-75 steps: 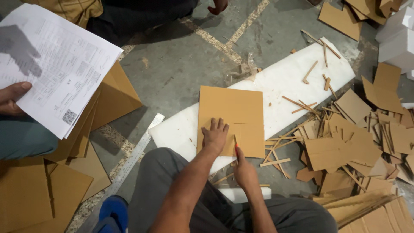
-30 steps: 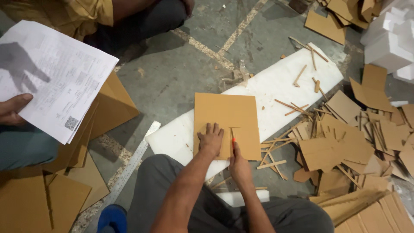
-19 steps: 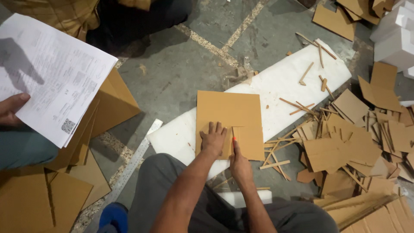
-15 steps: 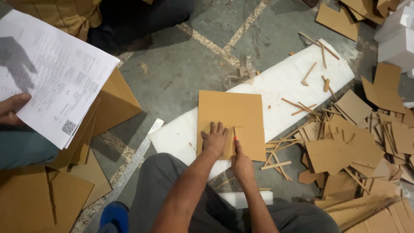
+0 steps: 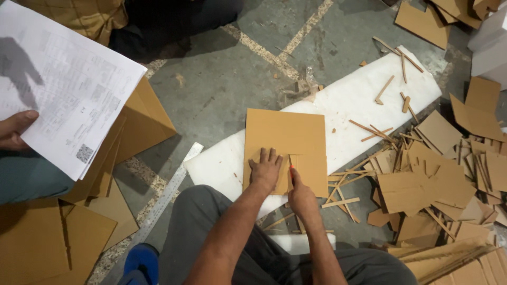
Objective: The person sits on the floor and uses a utility knife to cut rectangular pieces of cardboard on a white foam board. They repeatedly pick up sheets, cut them into smaller pieces, and place the cut pieces aside.
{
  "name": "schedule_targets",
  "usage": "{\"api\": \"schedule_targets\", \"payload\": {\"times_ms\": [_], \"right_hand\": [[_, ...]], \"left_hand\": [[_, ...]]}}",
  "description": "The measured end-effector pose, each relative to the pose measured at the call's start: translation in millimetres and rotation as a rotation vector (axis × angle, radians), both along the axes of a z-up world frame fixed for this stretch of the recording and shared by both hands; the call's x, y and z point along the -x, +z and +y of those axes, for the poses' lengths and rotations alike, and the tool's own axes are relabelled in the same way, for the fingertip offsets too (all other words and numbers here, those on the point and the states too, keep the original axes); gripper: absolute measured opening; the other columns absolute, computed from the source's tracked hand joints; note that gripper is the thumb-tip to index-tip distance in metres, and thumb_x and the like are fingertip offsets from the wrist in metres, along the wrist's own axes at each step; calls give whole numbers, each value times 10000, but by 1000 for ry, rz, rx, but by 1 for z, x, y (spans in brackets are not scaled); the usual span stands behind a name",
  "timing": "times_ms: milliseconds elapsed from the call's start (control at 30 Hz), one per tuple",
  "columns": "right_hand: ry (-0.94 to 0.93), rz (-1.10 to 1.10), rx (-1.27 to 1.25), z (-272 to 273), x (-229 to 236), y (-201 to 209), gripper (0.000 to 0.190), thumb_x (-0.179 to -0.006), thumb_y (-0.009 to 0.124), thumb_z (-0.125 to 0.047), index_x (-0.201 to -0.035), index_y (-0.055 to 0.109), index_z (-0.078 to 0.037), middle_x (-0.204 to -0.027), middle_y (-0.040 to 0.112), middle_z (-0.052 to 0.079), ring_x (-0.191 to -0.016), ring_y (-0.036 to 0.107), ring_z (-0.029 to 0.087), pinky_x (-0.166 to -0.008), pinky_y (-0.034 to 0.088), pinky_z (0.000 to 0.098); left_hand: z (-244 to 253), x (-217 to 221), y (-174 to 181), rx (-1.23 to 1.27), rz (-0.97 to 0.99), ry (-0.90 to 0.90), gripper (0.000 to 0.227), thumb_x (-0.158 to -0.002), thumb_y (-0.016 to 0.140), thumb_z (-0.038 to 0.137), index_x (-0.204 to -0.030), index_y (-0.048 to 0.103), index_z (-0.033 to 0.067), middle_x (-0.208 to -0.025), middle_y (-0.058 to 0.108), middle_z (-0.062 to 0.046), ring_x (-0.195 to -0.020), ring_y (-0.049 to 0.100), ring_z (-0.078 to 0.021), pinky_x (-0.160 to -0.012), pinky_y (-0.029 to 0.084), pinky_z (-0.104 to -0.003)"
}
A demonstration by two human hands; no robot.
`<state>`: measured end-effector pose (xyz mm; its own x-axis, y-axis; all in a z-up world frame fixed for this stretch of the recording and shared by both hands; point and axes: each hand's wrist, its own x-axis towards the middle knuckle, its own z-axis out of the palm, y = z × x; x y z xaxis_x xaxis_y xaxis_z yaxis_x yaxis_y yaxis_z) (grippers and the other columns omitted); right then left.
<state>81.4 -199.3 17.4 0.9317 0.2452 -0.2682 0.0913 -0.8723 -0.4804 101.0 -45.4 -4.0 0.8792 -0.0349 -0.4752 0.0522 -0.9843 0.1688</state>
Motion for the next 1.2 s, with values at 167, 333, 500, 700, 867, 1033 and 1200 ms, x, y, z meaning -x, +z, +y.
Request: {"api": "schedule_targets", "payload": {"times_ms": [167,333,500,700,867,1033,1200], "right_hand": [[-40,121,100,0,5,4,720,-867,518,-35,-1549,399,-235,-1105,691,313,-1018,666,492,-905,508,574],[26,-37,-132,-10,21,5,754,-754,576,-30,-1480,444,-188,-1099,672,338,-1015,640,525,-814,528,579],[-22,166,133,-20,38,-5,649,-932,561,-150,-1545,366,-232,-999,693,330,-951,656,523,-848,494,609],[15,140,93,-41,78,-14,757,-830,559,-58,-1539,343,-213,-945,693,327,-908,653,530,-822,489,624],[-4,116,56,-48,102,-10,694,-872,500,-33,-1523,380,-243,-929,701,314,-897,666,520,-802,492,625],[-60,266,212,-47,115,-4,775,-905,487,-65,-1592,261,-342,-921,700,311,-885,676,508,-813,492,612],[-66,200,141,-51,117,-8,771,-877,513,-66,-1562,301,-349,-936,701,297,-886,673,502,-801,501,610]], "left_hand": [[-2,1,-4,9,-4,19,1127,-731,912,341,-1623,231,244,-1702,133,-52,-1556,112,-384,-1076,380,-717],[-4,1,-4,-22,-17,17,1108,-742,900,325,-1619,228,237,-1703,115,-56,-1543,111,-392,-1055,381,-724],[-7,3,-13,-23,-23,20,1005,-802,826,299,-1616,240,232,-1704,124,-52,-1544,113,-383,-1060,371,-725],[-11,3,-37,-32,-145,54,661,-980,569,220,-1587,309,245,-1686,174,-53,-1525,162,-381,-1027,386,-749],[-12,5,-37,-24,-153,55,608,-1002,511,222,-1581,329,252,-1678,186,-56,-1519,178,-381,-1017,398,-745],[-9,9,-20,-39,-49,6,948,-842,794,307,-1612,247,232,-1696,138,-66,-1534,146,-382,-1037,402,-711],[-3,2,-6,-19,-32,1,1208,-686,949,374,-1619,195,233,-1703,102,-64,-1547,104,-400,-1059,380,-734]]}}
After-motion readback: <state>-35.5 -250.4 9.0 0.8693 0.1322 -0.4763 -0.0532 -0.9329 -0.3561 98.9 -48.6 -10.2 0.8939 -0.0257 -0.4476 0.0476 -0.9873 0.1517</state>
